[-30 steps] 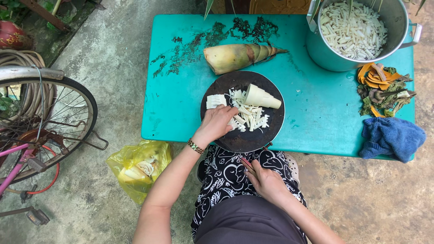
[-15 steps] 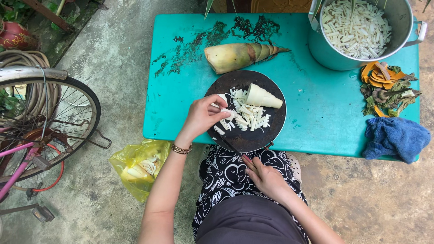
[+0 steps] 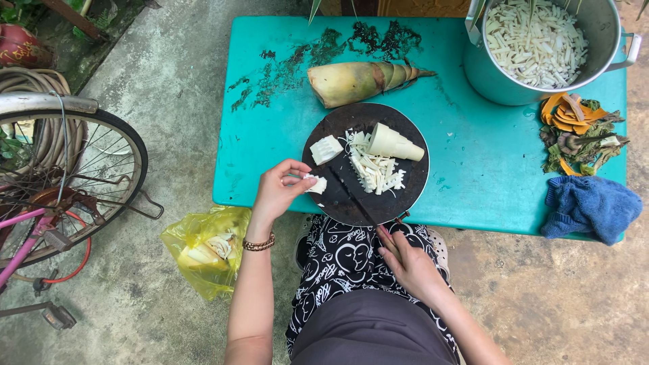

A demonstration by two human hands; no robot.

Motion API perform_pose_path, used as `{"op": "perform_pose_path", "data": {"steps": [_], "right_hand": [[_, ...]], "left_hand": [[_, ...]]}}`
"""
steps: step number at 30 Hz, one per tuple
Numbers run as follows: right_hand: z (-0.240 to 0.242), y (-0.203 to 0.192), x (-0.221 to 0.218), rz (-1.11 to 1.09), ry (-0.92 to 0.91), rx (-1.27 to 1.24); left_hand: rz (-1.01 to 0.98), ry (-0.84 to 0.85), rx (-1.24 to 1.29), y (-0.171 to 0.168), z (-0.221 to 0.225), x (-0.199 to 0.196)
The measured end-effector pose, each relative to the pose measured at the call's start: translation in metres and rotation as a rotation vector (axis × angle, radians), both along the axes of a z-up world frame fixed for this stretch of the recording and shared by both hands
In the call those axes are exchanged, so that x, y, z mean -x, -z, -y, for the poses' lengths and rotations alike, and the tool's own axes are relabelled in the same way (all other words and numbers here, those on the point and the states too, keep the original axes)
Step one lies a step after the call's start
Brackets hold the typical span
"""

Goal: The person slices a bamboo shoot into thin strips using a knife on a round wooden cutting board. They periodically gather the sliced pieces and transfer them into a metal pot placed on the table.

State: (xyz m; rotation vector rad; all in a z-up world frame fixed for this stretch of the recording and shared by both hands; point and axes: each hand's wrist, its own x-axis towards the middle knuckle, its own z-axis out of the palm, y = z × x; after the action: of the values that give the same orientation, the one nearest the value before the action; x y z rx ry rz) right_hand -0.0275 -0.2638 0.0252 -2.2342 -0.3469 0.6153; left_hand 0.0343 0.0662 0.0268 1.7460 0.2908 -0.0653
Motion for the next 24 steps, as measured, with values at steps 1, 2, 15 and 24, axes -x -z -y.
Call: {"op": "perform_pose_path", "data": {"steps": [1,2,15,24], "right_hand": [[-0.001,-0.001,0.003,-0.038,-0.026,0.037],[-0.003,-0.001,0.008,-0.076,-0.053,0.075],[0.004,0.004,0.004,0.01,0.135,0.164],[0.004,0.009,0.012,-0.02,0.152,0.129]], "left_hand": [[0.004,-0.032,0.065,0.0,-0.005,0.003],[0.005,-0.039,0.086,0.0,-0.01,0.005],[-0.034,-0.013,0.147,0.028,-0.018,0.016],[-0.101,0.145,-0.277,0.042,0.049,-0.015]]}}
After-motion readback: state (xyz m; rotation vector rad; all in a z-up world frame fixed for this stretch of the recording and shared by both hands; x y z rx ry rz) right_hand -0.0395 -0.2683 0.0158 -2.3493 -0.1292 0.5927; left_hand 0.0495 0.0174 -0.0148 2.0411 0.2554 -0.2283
